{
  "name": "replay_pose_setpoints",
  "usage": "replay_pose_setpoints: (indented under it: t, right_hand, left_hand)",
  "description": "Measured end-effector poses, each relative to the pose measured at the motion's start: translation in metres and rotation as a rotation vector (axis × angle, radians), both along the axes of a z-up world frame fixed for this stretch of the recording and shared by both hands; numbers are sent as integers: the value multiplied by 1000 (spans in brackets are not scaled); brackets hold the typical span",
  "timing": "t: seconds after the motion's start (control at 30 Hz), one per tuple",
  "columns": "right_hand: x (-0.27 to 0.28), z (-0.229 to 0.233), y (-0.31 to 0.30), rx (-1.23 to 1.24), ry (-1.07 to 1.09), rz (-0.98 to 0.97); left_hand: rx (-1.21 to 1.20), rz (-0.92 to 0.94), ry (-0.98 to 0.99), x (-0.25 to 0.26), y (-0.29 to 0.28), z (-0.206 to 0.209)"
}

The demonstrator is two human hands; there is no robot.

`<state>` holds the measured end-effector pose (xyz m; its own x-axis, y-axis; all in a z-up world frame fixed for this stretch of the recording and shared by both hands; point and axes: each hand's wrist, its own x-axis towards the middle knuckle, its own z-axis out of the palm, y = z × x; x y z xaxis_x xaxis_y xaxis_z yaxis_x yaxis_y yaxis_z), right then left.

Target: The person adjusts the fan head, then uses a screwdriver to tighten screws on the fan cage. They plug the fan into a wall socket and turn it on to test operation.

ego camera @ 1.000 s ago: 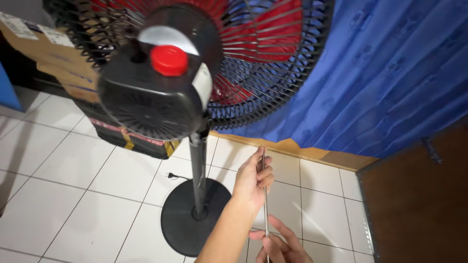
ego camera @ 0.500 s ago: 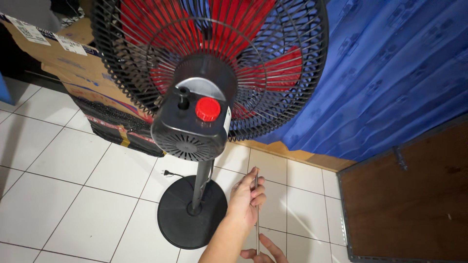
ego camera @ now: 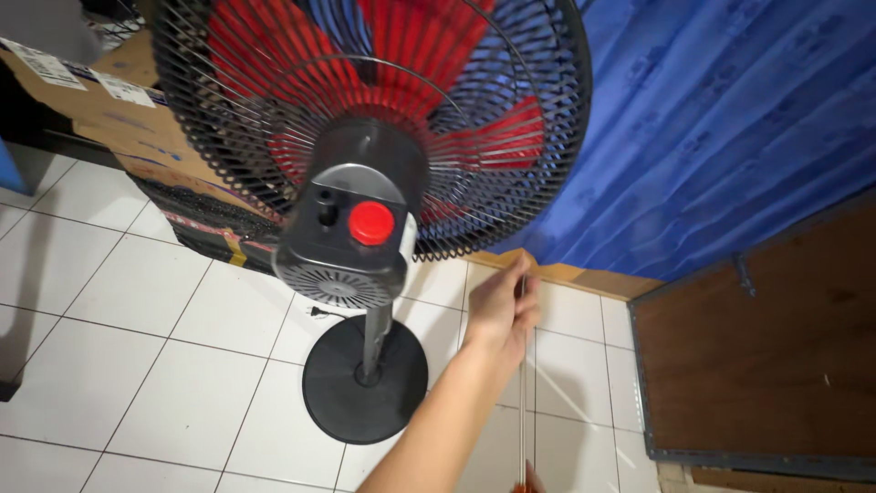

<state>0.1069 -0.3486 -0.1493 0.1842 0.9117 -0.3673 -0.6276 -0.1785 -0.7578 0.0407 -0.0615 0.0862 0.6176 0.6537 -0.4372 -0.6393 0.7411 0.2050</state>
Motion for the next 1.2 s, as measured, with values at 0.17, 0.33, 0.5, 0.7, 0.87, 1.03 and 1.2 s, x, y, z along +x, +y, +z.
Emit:
replay_pose_setpoints:
  t: [0.17, 0.33, 0.5, 0.7, 0.87, 1.03, 1.2]
  right_hand:
    - [-15, 66, 0, 55, -451, -96]
    - [-39, 147, 24, 112, -634, -19]
    - [-72, 198, 42, -42, -627, -83]
    - [-78, 203, 48, 14, -632, -17]
    - [-69, 186, 46, 142, -729, 89]
    - [-81, 189, 45, 149, -758, -20]
    - [-84, 208, 56, 146, -814, -65]
  left_hand:
    - [160, 95, 36, 28, 21, 12]
    - [145, 98, 93, 34, 58, 20]
    - [61, 211, 147, 29, 77, 32]
    - [47, 304, 173, 21, 76, 38]
    - [140, 353, 247, 16, 65, 40]
    - [232, 366, 280, 14, 65, 43]
    - [377, 356, 354, 6, 60, 47]
